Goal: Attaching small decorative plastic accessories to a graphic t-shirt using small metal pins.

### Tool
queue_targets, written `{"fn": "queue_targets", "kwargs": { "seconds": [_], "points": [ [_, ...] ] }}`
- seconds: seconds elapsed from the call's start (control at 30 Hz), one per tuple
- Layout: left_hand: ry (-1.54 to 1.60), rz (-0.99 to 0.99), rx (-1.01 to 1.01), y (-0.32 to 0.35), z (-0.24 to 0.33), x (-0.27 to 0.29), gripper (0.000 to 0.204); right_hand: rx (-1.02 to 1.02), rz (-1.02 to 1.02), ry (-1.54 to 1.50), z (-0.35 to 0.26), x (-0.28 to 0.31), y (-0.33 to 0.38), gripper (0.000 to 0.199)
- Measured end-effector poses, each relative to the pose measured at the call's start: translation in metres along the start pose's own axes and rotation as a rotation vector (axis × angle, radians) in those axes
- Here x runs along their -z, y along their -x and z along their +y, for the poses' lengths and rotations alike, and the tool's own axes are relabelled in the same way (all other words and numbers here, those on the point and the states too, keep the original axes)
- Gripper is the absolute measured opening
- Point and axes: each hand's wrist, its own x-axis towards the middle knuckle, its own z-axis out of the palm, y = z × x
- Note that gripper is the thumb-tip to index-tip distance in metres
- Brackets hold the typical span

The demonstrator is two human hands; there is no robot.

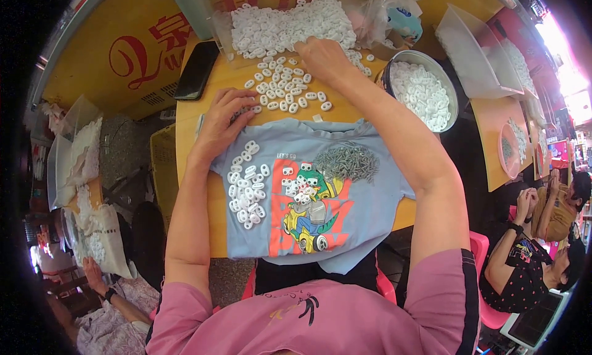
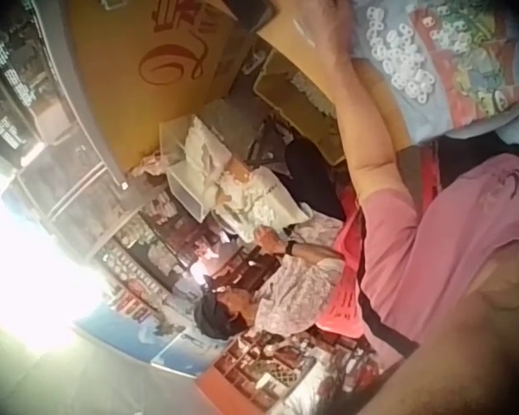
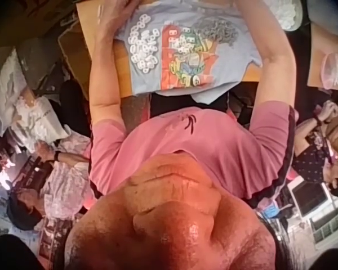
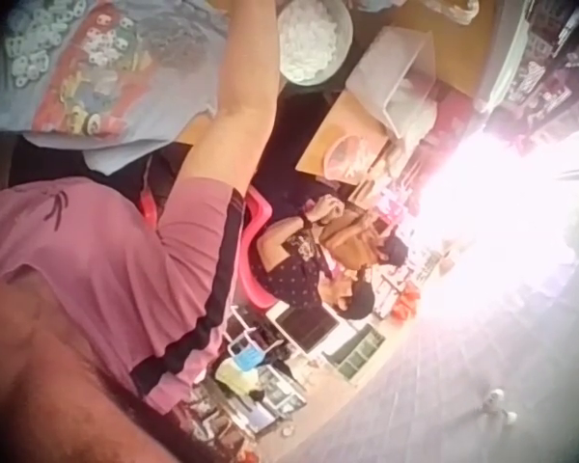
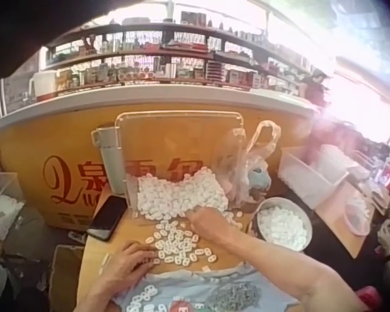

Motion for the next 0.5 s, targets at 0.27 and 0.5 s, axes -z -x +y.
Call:
{"fn": "queue_targets", "kwargs": {
  "seconds": [0.27, 0.5],
  "points": [
    [0.001, -0.002, 0.013, 0.002, -0.002, -0.001, 0.017, -0.125, -0.099, -0.470, -0.011, 0.055, 0.018, 0.018],
    [-0.005, -0.003, -0.004, -0.001, -0.001, -0.001, 0.017, -0.021, -0.520, -0.889, -0.088, 0.127, 0.105, 0.016]
  ]
}}
